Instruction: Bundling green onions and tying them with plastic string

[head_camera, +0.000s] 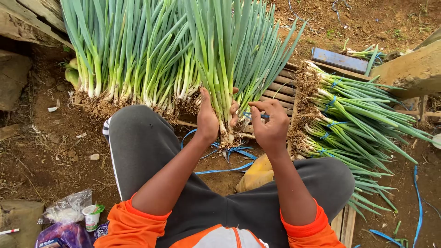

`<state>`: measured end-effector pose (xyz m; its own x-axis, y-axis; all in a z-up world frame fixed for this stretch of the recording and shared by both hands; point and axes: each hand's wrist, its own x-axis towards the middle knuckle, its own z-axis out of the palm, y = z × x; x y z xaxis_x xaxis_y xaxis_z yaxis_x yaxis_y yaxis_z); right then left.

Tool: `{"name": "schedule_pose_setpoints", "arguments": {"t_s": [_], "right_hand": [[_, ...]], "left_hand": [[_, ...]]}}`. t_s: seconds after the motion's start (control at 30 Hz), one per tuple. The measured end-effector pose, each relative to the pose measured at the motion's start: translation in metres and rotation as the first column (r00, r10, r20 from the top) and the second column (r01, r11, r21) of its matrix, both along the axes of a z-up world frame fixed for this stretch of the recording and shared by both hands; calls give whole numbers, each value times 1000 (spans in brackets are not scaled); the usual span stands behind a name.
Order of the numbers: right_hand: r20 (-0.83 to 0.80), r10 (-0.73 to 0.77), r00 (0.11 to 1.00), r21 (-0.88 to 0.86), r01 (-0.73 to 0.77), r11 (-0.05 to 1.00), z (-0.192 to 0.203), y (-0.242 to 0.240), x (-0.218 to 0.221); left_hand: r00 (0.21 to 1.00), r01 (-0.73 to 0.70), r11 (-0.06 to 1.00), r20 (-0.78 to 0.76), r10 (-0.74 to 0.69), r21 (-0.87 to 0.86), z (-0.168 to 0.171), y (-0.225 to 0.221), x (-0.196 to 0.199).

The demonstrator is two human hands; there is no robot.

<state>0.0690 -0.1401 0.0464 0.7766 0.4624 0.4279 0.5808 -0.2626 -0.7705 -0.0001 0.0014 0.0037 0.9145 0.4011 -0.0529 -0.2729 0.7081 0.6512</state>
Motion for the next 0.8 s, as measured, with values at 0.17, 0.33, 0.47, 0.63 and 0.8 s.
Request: {"name": "schedule_pose_setpoints", "arguments": {"t_s": [0.17,0.33,0.47,0.63,0.8], "right_hand": [[111,-4,994,61,-3,998,1,-6,-3],[199,138,970,51,-151,987,24,8,-26],[156,129,979,97,-146,985,25,12,-33],[-91,92,992,188,-74,979,22,15,-44],[-212,4,977,188,37,981,13,14,-48]], "left_hand": [[999,30,1000,19,-30,-4,2,-4,-8],[998,61,992,-34,-57,114,2,-9,-18],[995,87,977,-57,-77,197,14,-8,-27],[989,137,936,-88,-115,323,28,-7,-39],[981,186,904,-121,-150,385,39,-11,-45]]}}
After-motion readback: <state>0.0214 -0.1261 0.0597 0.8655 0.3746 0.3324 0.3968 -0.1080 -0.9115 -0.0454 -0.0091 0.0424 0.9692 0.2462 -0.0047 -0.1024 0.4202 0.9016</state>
